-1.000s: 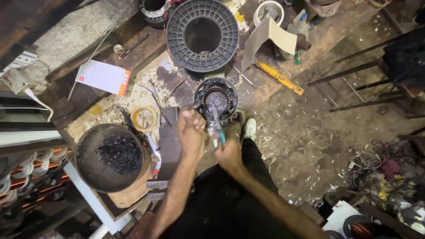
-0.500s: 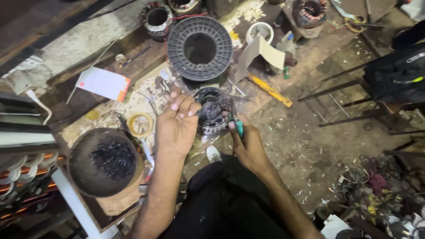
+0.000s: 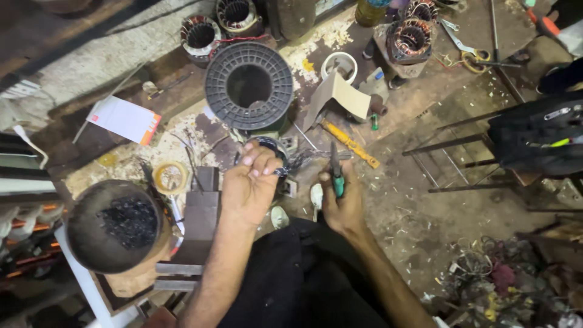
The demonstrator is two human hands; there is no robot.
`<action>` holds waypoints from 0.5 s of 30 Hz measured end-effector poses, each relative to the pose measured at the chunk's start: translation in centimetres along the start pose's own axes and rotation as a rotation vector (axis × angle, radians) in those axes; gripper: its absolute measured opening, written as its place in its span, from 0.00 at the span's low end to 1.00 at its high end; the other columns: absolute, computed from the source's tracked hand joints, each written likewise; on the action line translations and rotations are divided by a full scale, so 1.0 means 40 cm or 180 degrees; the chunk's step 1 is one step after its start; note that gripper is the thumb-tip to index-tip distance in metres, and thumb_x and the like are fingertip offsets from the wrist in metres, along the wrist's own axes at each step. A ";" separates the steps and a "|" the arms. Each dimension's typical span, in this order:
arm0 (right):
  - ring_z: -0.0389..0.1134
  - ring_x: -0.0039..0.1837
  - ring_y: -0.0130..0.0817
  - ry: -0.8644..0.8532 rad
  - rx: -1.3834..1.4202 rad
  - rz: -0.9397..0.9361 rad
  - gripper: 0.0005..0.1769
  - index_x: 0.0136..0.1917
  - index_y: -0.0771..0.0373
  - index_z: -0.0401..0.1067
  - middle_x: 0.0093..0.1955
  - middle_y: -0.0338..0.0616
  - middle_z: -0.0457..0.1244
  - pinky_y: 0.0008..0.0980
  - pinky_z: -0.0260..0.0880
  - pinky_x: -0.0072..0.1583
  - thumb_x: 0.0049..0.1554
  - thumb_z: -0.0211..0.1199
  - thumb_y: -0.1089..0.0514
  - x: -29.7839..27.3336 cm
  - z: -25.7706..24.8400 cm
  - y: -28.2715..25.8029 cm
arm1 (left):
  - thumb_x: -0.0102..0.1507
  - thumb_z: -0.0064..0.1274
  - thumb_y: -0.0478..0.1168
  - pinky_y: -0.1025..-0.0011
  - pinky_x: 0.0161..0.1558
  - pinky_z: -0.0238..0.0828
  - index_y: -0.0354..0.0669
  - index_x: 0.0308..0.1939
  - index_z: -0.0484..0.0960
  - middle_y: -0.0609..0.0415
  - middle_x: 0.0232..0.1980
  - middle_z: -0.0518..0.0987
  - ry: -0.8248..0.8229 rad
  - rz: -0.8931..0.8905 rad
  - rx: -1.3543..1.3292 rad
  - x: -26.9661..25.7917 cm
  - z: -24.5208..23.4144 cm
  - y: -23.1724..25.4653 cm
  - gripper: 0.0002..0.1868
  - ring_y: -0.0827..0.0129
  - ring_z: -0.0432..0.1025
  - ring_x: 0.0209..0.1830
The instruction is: The person uses pliers to cut and remove wires from a cylindrical electrical component, likely a motor stator. They then strip the insulation from the cut wires and place them into a container.
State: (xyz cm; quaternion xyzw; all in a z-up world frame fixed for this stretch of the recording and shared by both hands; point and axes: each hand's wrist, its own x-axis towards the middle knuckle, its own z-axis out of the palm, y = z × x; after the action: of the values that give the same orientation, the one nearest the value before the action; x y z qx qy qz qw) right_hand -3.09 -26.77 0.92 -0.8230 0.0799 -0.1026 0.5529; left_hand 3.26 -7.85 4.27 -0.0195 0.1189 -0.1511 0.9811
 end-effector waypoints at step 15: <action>0.69 0.48 0.27 -0.1412 0.0437 0.0746 0.25 0.63 0.63 0.74 0.48 0.42 0.71 0.30 0.69 0.52 0.65 0.55 0.43 0.113 -0.121 0.167 | 0.76 0.36 0.44 0.69 0.37 0.50 0.43 0.38 0.66 0.60 0.28 0.57 -0.0379 0.1444 0.1574 0.062 -0.006 -0.149 0.14 0.73 0.49 0.27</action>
State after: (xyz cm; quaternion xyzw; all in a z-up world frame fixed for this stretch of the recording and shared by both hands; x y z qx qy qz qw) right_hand -0.08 -34.72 -3.12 -0.7710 0.0444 0.1401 0.6196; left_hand 3.75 -14.29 3.92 0.2372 0.0225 0.0482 0.9700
